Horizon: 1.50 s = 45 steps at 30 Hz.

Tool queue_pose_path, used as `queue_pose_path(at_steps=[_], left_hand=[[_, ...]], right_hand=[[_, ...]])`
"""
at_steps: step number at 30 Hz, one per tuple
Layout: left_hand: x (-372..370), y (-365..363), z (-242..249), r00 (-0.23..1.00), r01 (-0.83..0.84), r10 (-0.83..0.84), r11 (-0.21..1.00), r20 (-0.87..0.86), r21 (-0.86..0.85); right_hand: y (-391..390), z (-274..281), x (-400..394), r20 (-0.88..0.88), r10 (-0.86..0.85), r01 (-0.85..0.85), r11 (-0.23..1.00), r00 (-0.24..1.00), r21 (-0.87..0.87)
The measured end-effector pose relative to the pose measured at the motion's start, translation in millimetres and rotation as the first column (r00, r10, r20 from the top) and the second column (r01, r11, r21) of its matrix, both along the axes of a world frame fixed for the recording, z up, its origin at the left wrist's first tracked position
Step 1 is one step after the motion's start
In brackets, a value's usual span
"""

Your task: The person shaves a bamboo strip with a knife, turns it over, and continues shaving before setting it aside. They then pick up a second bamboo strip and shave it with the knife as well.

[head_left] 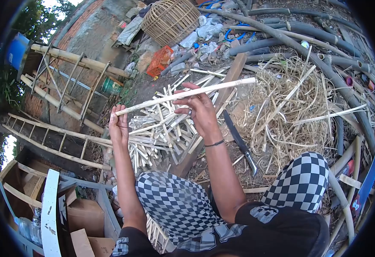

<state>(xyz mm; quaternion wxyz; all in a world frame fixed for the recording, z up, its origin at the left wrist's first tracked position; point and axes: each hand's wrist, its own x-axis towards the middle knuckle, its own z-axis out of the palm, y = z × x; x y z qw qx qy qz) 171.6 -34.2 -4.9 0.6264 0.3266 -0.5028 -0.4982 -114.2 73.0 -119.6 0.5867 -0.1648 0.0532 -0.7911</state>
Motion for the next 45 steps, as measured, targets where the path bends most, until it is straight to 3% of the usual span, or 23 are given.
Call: queue_pose_path(at_steps=[4, 5, 6, 7, 8, 9, 10, 12, 13, 14, 15, 16, 20, 22, 23, 25, 26, 28, 30, 32, 33, 40, 45], left_hand=[[8.4, -6.1, -6.0, 0.994, 0.088, -0.081, 0.992, -0.074, 0.088], [9.9, -7.1, -7.9, 0.992, 0.112, -0.116, 0.989, 0.039, 0.100], [0.2, -1.4, -5.4, 0.993, 0.109, -0.112, 0.990, 0.035, 0.091], [-18.5, 8.2, 0.7, 0.957, -0.146, 0.095, 0.974, 0.273, 0.173], [-27.8, 12.6, 4.8, 0.823, -0.402, 0.262, 0.896, 0.505, 0.190], [-32.0, 13.7, 6.0, 0.624, -0.472, 0.334, 0.882, 0.706, 0.000], [-35.5, 14.2, 7.8, 0.629, -0.468, 0.332, 0.884, 0.702, 0.001], [-46.8, 20.1, 16.2, 0.278, -0.274, 0.567, 0.821, 0.776, -0.501], [-51.9, 23.0, 29.9, 0.153, -0.139, 0.617, 0.787, 0.772, -0.601], [-57.3, 32.7, 33.2, 0.164, -0.141, 0.611, 0.791, 0.774, -0.595], [-76.6, 53.5, 37.5, -0.219, -0.068, 0.764, 0.609, 0.607, -0.790], [-92.4, 69.3, 41.2, -0.542, 0.100, 0.784, 0.418, 0.303, -0.903], [-123.0, 90.2, 53.3, -0.373, 0.167, 0.848, 0.461, 0.377, -0.871], [-134.3, 94.4, 57.3, 0.075, 0.417, 0.628, 0.686, 0.775, -0.596], [-141.2, 97.9, 55.5, 0.079, 0.416, 0.626, 0.687, 0.776, -0.596], [-154.8, 104.8, 50.4, 0.182, 0.479, 0.426, 0.749, 0.886, -0.458], [-158.9, 105.7, 49.7, 0.180, 0.474, 0.431, 0.749, 0.884, -0.462], [-164.2, 103.5, 53.9, 0.363, 0.453, 0.272, 0.784, 0.891, -0.424], [-163.4, 95.4, 57.2, 0.407, 0.449, 0.258, 0.779, 0.876, -0.438], [-164.1, 88.9, 61.0, 0.664, 0.317, -0.038, 0.919, 0.747, -0.235], [-166.3, 91.5, 68.8, 0.728, 0.283, -0.104, 0.946, 0.677, -0.160], [-162.1, 87.6, 80.4, 0.758, 0.297, -0.223, 0.955, 0.613, -0.020], [-160.2, 89.7, 78.7, 0.778, 0.298, -0.205, 0.953, 0.593, -0.061]], right_hand=[[-1.5, 11.4, 2.8, -0.011, -0.076, 0.076, 0.996, 0.997, -0.050], [-2.2, 12.4, 2.0, -0.060, -0.120, 0.120, 0.993, 0.991, -0.003], [-2.9, 13.9, 0.8, -0.109, -0.162, 0.167, 0.985, 0.981, 0.040], [-2.0, 16.8, -1.0, -0.123, -0.181, 0.189, 0.980, 0.976, 0.057], [-1.8, 17.4, -1.7, -0.125, -0.184, 0.191, 0.980, 0.975, 0.048], [-1.5, 18.0, -3.2, -0.145, -0.208, 0.219, 0.973, 0.967, 0.065], [-0.6, 18.0, -4.6, -0.167, -0.231, 0.248, 0.965, 0.958, 0.085], [2.8, 16.3, -8.7, -0.148, -0.271, 0.285, 0.955, 0.951, 0.083], [4.1, 14.8, -13.9, -0.139, -0.307, 0.320, 0.944, 0.942, 0.081], [5.7, 14.0, -18.3, -0.132, -0.344, 0.355, 0.931, 0.930, 0.078], [10.1, 15.6, -23.5, -0.134, -0.346, 0.358, 0.931, 0.928, 0.071], [10.7, 15.1, -25.3, -0.146, -0.353, 0.366, 0.927, 0.924, 0.076], [11.5, 15.9, -23.7, -0.270, -0.375, 0.405, 0.912, 0.887, 0.064], [14.5, 22.0, -17.9, -0.360, -0.300, 0.341, 0.939, 0.884, 0.054], [14.0, 25.8, -12.1, -0.349, -0.287, 0.332, 0.941, 0.892, 0.074], [12.7, 28.2, -4.2, -0.392, -0.239, 0.282, 0.958, 0.888, 0.055], [11.7, 30.4, 0.1, -0.432, -0.193, 0.230, 0.973, 0.881, 0.035], [11.6, 39.4, 8.8, -0.490, -0.165, 0.213, 0.976, 0.856, 0.043], [13.6, 47.9, 14.9, -0.580, -0.057, 0.130, 0.988, 0.812, 0.085], [16.3, 55.4, 16.7, -0.576, -0.050, 0.106, 0.992, 0.816, 0.066], [17.0, 58.3, 17.7, -0.565, -0.043, 0.092, 0.994, 0.824, 0.058], [21.8, 65.6, 22.2, -0.590, -0.007, 0.037, 0.999, 0.807, 0.040], [24.6, 63.9, 16.3, -0.585, -0.015, 0.013, 1.000, 0.811, -0.008]])
